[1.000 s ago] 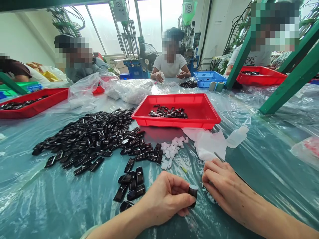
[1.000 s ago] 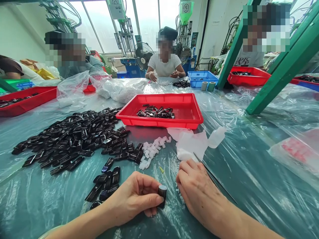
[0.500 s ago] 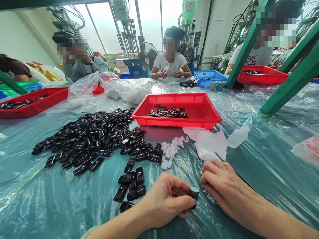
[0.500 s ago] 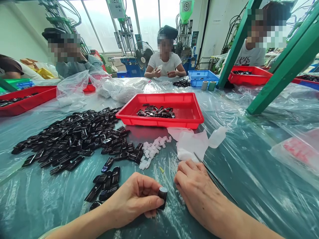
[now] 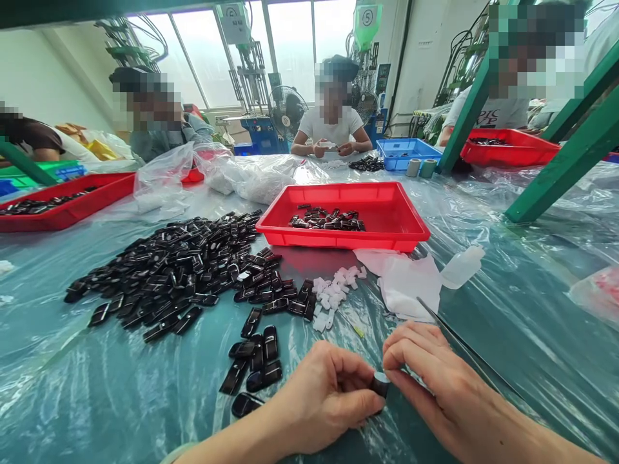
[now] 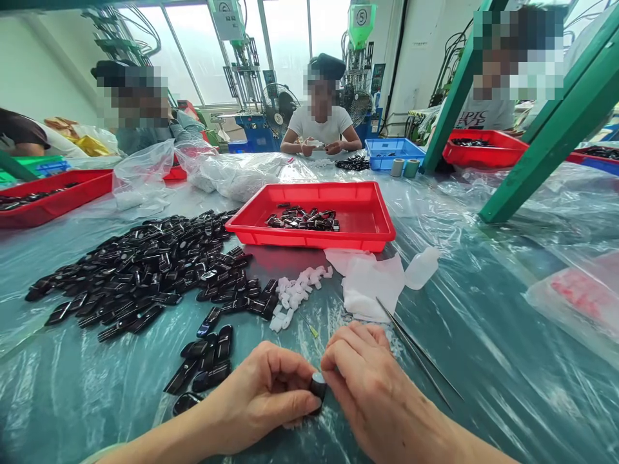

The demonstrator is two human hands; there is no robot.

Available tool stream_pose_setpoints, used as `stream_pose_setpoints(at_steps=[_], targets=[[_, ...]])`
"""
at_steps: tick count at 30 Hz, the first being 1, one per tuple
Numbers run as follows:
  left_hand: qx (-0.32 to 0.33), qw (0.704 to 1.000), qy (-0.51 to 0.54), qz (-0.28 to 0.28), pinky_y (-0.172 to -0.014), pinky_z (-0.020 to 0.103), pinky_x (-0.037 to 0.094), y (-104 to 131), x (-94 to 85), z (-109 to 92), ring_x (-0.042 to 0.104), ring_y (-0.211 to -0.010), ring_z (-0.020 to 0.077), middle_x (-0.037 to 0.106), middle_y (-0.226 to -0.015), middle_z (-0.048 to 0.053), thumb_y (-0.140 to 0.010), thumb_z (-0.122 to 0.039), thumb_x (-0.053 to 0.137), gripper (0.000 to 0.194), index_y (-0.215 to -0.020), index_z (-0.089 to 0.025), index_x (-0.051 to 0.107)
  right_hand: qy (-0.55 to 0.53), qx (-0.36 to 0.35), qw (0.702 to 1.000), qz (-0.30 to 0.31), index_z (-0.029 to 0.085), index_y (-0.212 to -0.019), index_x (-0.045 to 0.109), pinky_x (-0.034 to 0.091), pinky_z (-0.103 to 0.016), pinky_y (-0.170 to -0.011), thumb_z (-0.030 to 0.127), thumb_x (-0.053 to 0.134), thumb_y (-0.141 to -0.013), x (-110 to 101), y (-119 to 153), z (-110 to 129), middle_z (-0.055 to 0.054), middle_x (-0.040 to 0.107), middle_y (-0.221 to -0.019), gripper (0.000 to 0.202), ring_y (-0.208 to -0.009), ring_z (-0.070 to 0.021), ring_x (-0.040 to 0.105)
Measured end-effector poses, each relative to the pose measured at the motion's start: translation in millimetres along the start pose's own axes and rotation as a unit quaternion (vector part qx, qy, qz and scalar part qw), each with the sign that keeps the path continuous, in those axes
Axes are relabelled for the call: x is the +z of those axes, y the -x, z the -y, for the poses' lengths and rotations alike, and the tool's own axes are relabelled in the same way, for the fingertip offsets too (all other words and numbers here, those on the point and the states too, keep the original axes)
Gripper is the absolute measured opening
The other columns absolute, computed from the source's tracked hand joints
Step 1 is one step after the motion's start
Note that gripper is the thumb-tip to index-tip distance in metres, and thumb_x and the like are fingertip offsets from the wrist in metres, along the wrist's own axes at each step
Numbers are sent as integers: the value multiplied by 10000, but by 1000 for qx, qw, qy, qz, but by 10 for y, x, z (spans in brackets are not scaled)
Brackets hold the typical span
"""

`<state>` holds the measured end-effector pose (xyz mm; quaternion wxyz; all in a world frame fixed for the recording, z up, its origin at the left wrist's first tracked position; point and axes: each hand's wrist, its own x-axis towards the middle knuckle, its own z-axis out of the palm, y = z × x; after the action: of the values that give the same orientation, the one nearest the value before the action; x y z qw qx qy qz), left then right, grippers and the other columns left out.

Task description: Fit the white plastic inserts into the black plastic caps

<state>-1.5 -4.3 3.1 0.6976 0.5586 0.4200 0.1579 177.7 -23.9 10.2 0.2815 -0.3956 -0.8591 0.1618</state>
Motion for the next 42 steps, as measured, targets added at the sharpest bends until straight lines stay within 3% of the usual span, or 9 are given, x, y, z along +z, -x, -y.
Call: stream_pose_setpoints(at_steps=[13, 24, 34, 42], targets=[[31, 997, -72, -12, -438, 224, 194, 3, -5, 27, 295, -464, 63, 361, -471, -57, -699, -196, 544, 219, -516, -160, 430, -14, -10, 1000, -16, 177, -791, 500, 424, -304, -694, 34, 394, -844, 28, 47, 26, -16, 559, -773, 185, -729, -140, 510], [6, 999, -10, -33, -448, 211, 238, -13, 28, 25, 333, -468, 71, 388, -471, -51, -672, -188, 548, 120, -566, -134, 536, -1, -19, 997, -70, 180, -839, 561, 457, -290, -655, 38, 449, -812, 126, 73, -13, -27, 598, -775, 183, -731, -158, 543], [-6, 999, 19, -46, -442, 183, 307, -7, 21, 20, 406, -443, 65, 461, -458, -41, -631, -172, 583, 81, -607, -101, 612, -28, -21, 998, -49, 164, -888, 559, 493, -311, -692, 27, 411, -824, 163, 82, 18, -62, 609, -826, 212, -789, -171, 558], [-32, 992, 109, -62, -423, 167, 423, -40, -102, -71, 553, -422, 92, 603, -517, 34, -660, -374, 650, 287, -601, -101, 585, 34, 51, 995, -84, 210, -1228, 397, 528, -312, -813, 127, 462, -789, 77, 97, -43, -71, 634, -1066, 451, -987, -179, 608]])
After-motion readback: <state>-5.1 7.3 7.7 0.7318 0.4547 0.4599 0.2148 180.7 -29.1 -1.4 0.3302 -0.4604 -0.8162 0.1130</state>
